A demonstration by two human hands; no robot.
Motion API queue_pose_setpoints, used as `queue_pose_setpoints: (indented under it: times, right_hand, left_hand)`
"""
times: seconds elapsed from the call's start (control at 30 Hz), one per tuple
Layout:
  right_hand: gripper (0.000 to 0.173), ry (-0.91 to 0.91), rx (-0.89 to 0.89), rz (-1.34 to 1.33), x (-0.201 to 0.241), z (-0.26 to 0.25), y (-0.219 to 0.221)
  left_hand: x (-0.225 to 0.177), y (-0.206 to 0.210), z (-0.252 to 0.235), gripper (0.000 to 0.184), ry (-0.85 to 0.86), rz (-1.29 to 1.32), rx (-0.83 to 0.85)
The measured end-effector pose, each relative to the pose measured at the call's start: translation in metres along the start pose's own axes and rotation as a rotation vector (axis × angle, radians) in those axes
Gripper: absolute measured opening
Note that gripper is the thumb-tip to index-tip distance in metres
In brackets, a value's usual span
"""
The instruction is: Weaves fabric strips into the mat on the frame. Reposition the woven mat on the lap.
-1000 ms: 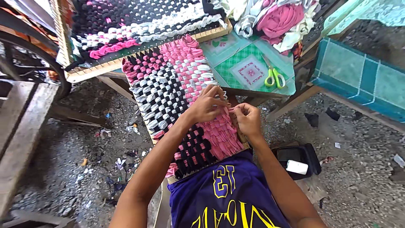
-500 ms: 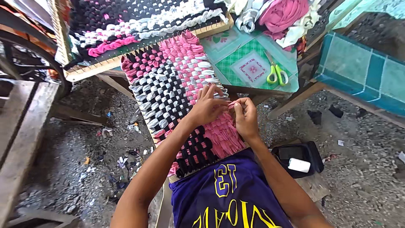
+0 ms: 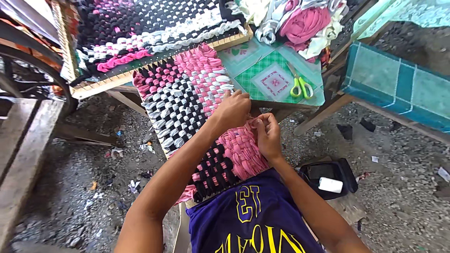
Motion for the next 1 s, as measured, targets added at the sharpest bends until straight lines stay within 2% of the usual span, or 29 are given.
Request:
queue_pose_setpoints:
  times: [0.1,0.23,0.33,0.43,0.53,0.6,0.63,0.8,0.93,1.0]
  right_hand:
    - [0.018,0.014,0.003,-0.021,0.001,-0.001,0.002]
    - [0.020,0.066,-0.020,-0.017,-0.002,0.001,0.000]
    - [0.022,0.081,-0.060,0.033,-0.003,0.000,0.001]
    - [0.023,0.042,-0.097,0.096,-0.003,-0.003,0.001]
    - [0.024,0.033,-0.099,0.105,-0.004,-0.004,0.001]
    - [0.022,0.036,-0.098,0.079,-0.003,-0.005,0.000]
    - [0.021,0.037,-0.094,0.070,-0.003,-0.005,0.000]
    - [0.019,0.002,-0.057,0.020,-0.002,-0.006,-0.002]
    - [0.016,-0.036,-0.046,0.039,0.005,-0.009,-0.007]
    - [0.015,-0.076,-0.076,0.135,0.011,-0.013,-0.010]
  left_hand:
    - [-0.011,-0.008,-0.003,0.017,-0.099,-0.092,0.121]
    - [-0.023,-0.002,-0.011,0.018,-0.232,-0.075,0.136]
    - [-0.025,0.007,-0.005,0.021,-0.300,-0.001,0.033]
    - [-0.021,0.019,0.011,0.013,-0.314,0.180,-0.264]
    - [-0.010,0.035,0.020,0.016,-0.238,0.557,-0.532]
    - [0.004,0.037,0.020,0.017,-0.178,0.796,-0.581]
    - [0.009,0.036,0.022,0.017,-0.115,0.854,-0.548]
    - [0.014,0.031,0.028,0.012,0.216,0.774,-0.290]
    - [0.012,0.032,0.025,0.011,0.299,0.686,-0.360]
    - [0.012,0.034,0.026,0.008,0.272,0.680,-0.421]
Point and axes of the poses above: each hand's wrist, its own z-axis away from the middle knuckle, its own y-axis out of the palm, x = y × z, the point moved 2 cm from there along -z, towards the middle knuckle, and after that the axes turned 2 degrees about -x, right-handed, at the moved point
